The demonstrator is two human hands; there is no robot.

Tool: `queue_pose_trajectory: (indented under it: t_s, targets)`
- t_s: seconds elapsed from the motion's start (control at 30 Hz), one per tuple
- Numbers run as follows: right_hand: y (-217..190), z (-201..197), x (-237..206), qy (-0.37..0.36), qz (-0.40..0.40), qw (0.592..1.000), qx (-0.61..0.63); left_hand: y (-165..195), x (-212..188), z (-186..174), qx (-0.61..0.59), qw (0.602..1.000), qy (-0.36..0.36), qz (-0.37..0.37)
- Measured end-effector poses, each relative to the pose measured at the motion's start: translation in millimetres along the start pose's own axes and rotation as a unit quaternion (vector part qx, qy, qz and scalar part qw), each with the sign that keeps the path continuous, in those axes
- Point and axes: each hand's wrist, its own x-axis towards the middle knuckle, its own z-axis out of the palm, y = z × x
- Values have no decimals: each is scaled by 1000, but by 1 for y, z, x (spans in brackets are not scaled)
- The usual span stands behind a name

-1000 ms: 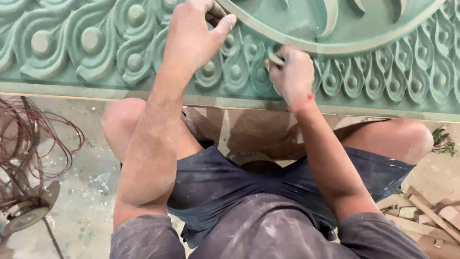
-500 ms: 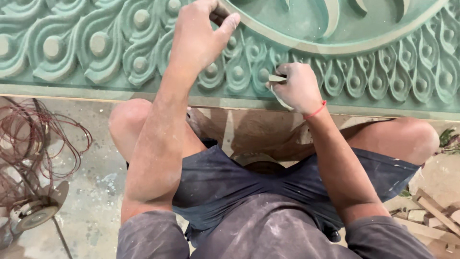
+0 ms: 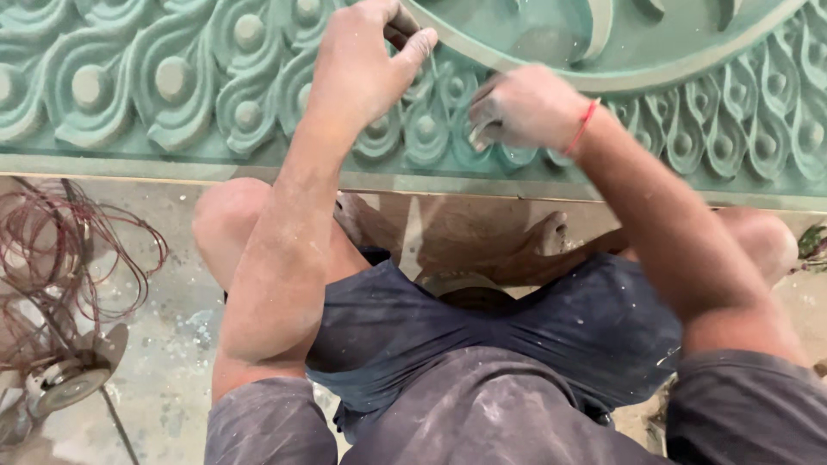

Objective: The person is carving a decorative pattern into a large, light green plaster panel. They use a small chisel-like tool to refine the details of the design, which features a central sun motif surrounded by peacock feather patterns.

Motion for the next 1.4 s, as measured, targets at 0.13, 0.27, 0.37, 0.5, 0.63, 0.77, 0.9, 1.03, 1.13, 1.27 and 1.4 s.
queue_pose_trajectory:
  t_s: [0.13,0.27,0.37,0.5,0.63,0.77,0.9,1.03,1.13,1.27,1.4]
  targets:
    - [0,-9,7,-46,-60,995,-57,-1,-1,-1,-12,1000,-7,-17]
    - [0,-16,11,-78,-115,987,-80,-1,1,-2,-18,999,5,30]
    - [0,-19,12,-58,-104,990,-79,0,1,-4,0,1000,10,18]
    - [0,-19,11,-76,-132,985,-84,2,0,-5,-10,999,-16,-47]
    - [2,-18,9,-82,-94,989,-80,2,-3,-6,-18,1000,14,20]
    - [5,-14,4,-81,-109,990,-44,1,-3,-7,5,999,26,18]
    - [-6,4,-7,2,-58,998,5,1,-1,-4,-7,1000,5,-27]
    - [-32,31,-12,150,142,978,32,3,-2,1,-18,1000,13,10]
    - [-42,42,-8,207,256,944,39,4,-4,3,-19,1000,14,6]
    - [-42,39,-12,239,233,938,96,5,-6,-1,-35,998,-19,-53]
    - [-35,34,-19,132,227,961,90,5,-3,-6,-27,1000,7,3]
